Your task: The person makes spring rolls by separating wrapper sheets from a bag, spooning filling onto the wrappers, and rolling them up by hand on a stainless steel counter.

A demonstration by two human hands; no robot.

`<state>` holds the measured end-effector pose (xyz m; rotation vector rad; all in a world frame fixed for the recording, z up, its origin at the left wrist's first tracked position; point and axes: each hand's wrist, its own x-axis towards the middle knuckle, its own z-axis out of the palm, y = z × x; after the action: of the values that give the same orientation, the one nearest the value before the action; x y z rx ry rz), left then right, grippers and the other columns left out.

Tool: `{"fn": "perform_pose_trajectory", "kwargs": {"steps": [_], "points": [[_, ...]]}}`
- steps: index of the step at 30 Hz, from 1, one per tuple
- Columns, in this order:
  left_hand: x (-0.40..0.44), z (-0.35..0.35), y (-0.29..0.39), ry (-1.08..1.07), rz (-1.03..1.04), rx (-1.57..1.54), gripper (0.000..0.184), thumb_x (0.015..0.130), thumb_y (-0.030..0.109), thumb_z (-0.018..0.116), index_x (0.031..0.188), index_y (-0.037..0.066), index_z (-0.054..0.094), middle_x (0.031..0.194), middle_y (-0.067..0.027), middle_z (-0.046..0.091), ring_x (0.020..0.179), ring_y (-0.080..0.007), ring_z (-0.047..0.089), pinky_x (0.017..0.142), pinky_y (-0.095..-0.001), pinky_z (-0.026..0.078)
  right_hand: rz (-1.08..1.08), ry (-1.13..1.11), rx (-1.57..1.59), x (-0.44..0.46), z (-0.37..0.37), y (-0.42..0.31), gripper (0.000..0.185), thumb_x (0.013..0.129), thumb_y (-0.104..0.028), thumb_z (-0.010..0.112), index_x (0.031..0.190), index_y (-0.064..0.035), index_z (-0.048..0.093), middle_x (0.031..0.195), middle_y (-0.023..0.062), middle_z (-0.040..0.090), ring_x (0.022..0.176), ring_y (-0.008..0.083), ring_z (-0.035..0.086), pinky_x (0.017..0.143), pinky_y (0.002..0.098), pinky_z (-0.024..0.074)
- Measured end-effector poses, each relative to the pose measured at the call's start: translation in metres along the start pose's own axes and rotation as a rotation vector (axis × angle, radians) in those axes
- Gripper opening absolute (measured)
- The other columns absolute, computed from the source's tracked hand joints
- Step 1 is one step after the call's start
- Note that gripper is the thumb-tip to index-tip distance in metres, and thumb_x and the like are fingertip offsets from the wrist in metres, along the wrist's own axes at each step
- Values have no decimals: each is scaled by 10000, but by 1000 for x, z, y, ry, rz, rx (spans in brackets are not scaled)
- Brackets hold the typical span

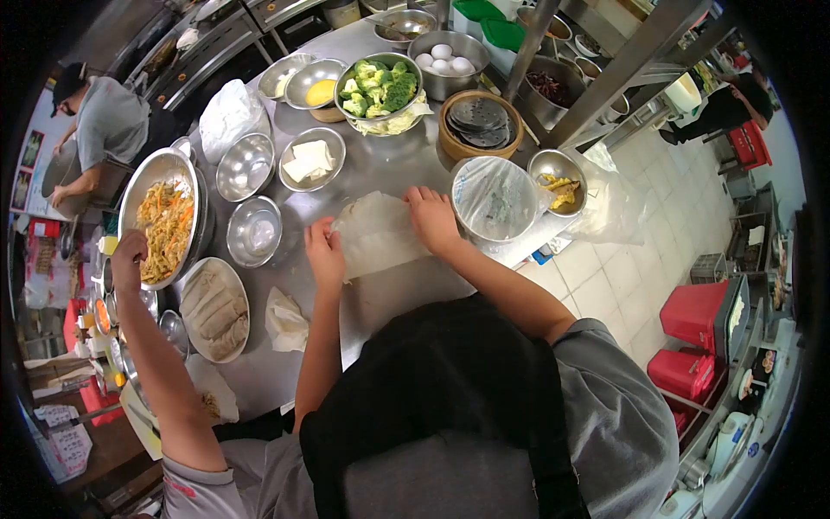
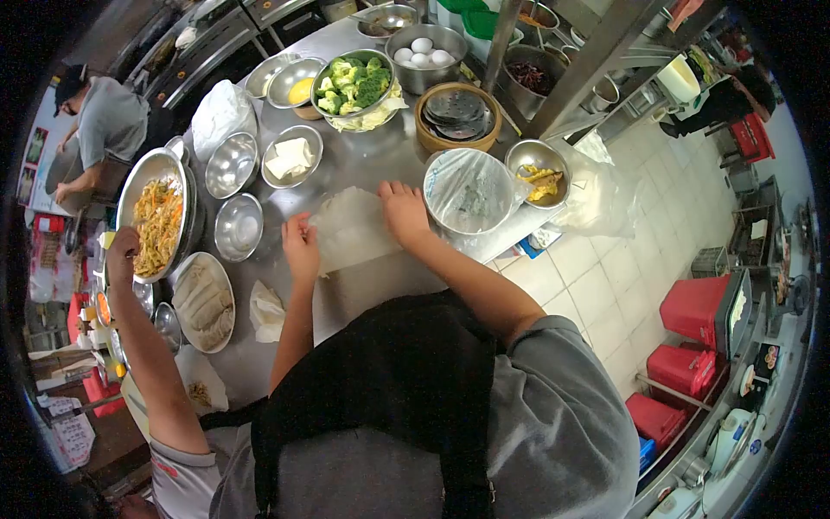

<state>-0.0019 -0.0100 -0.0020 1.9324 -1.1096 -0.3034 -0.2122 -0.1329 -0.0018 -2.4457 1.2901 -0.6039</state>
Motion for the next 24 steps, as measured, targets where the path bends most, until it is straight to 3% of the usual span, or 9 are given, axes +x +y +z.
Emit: {"fn": "perform_pose_trajectory", "kwargs": {"steps": [3,6,9,12,18,24], "points": [[0,2,-8,80,174,107,287,806,-30,714,1071,64,658,1092,-131,595,905,-260,601,779,-367,503,-1,-37,8,-2,4,3,239,841,-55,592,1072,-114,577,1019,91,619,1005,320,613,860,452,449],[-11,1,0,201,219,244,246,836,12,690,1075,65,670,1116,-164,599,1053,-343,579,906,-425,473,-97,24,-67,-10,-5,1,194,898,-130,579,1090,-106,593,1078,102,599,1081,305,590,879,442,452],[-22,-11,6,109,303,179,226,853,97,702,1078,94,676,1138,-123,618,1059,-326,579,917,-443,454,-163,-105,9,-22,-24,-7,194,878,-142,628,1069,-111,612,1105,92,582,1120,293,560,900,447,440],[-49,-27,22,-257,375,188,243,842,176,735,1075,123,684,1111,-70,636,1056,-300,581,892,-430,453,-294,-389,184,-42,-44,-8,204,845,-153,680,1039,-118,627,1102,88,580,1127,287,550,914,448,428],[-68,-24,12,-252,477,230,270,819,233,749,1055,119,686,1064,-44,646,993,-283,598,837,-409,462,-394,-320,151,-64,-40,5,248,860,-183,693,1094,-123,640,1066,64,587,1089,276,578,909,449,432],[-71,-14,2,-206,532,256,163,847,185,706,995,118,689,998,-36,637,919,-261,601,794,-388,469,-467,-256,96,-66,-25,19,171,884,-194,659,1034,-115,655,982,63,603,1018,263,601,891,393,438]]}}
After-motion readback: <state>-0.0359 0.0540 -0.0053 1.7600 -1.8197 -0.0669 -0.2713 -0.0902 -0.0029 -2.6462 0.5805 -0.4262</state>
